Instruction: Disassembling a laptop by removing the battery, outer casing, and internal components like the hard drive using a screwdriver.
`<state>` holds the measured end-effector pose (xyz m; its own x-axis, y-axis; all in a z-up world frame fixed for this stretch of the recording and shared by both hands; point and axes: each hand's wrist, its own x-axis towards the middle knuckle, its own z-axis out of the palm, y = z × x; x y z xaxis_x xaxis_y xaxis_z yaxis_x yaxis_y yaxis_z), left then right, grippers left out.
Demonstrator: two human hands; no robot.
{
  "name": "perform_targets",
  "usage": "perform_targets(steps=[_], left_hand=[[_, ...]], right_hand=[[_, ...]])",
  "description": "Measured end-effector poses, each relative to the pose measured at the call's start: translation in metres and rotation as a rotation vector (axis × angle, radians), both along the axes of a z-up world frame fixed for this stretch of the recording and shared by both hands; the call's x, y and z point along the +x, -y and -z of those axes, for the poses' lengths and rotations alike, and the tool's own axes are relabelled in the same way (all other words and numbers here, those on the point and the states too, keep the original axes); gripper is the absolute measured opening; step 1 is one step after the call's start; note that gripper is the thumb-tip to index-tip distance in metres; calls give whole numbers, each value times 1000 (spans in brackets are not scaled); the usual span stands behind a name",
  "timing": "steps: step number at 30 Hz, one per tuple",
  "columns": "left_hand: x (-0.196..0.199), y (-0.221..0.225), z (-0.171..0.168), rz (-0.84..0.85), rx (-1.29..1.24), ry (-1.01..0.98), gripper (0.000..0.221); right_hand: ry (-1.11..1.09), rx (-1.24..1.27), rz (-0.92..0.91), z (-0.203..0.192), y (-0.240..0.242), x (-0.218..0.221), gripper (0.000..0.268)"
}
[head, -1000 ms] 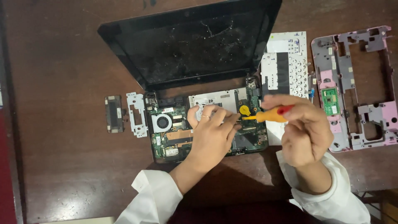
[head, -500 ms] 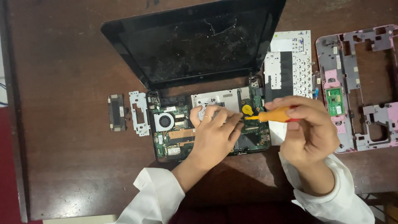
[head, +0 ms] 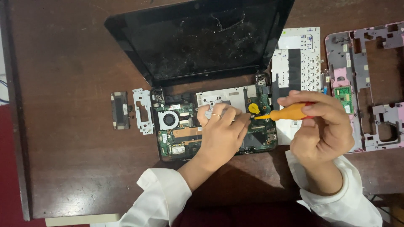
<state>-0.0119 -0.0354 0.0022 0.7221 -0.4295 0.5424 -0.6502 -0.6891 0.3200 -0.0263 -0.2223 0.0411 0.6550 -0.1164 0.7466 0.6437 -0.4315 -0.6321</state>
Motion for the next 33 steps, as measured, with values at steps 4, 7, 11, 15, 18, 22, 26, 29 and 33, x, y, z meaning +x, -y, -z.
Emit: perform_targets(steps=[4,7,11,15,18,22,26,29,33], left_hand=[[-1,3,5,-11,2,-10,17],[0,5,-2,-15,33,-23,11],[0,8,-5,-14,75,-38,11],[1,11,3,-15,149,-76,20],[6,9,6,10,187,-96,11],[13,-3,2,119,195,-249,19],[15,-5,7,140,54,-334,19],[16,-6,7,158,15,-351,18],[16,-6,8,165,-24,-359,17]], right_hand=[[51,33,13,4,4,3,9],[59,32,49,3,4,4,12],[53,35,70,-1,2,3,25],[39,-27,77,-5,2,1,25],[21,-73,34,1,7,-1,21],[6,-154,25,2,2,-6,19],[39,-158,22,3,3,-5,21],[21,-174,42,2,4,-7,23],[-13,-184,27,2,2,-10,20]])
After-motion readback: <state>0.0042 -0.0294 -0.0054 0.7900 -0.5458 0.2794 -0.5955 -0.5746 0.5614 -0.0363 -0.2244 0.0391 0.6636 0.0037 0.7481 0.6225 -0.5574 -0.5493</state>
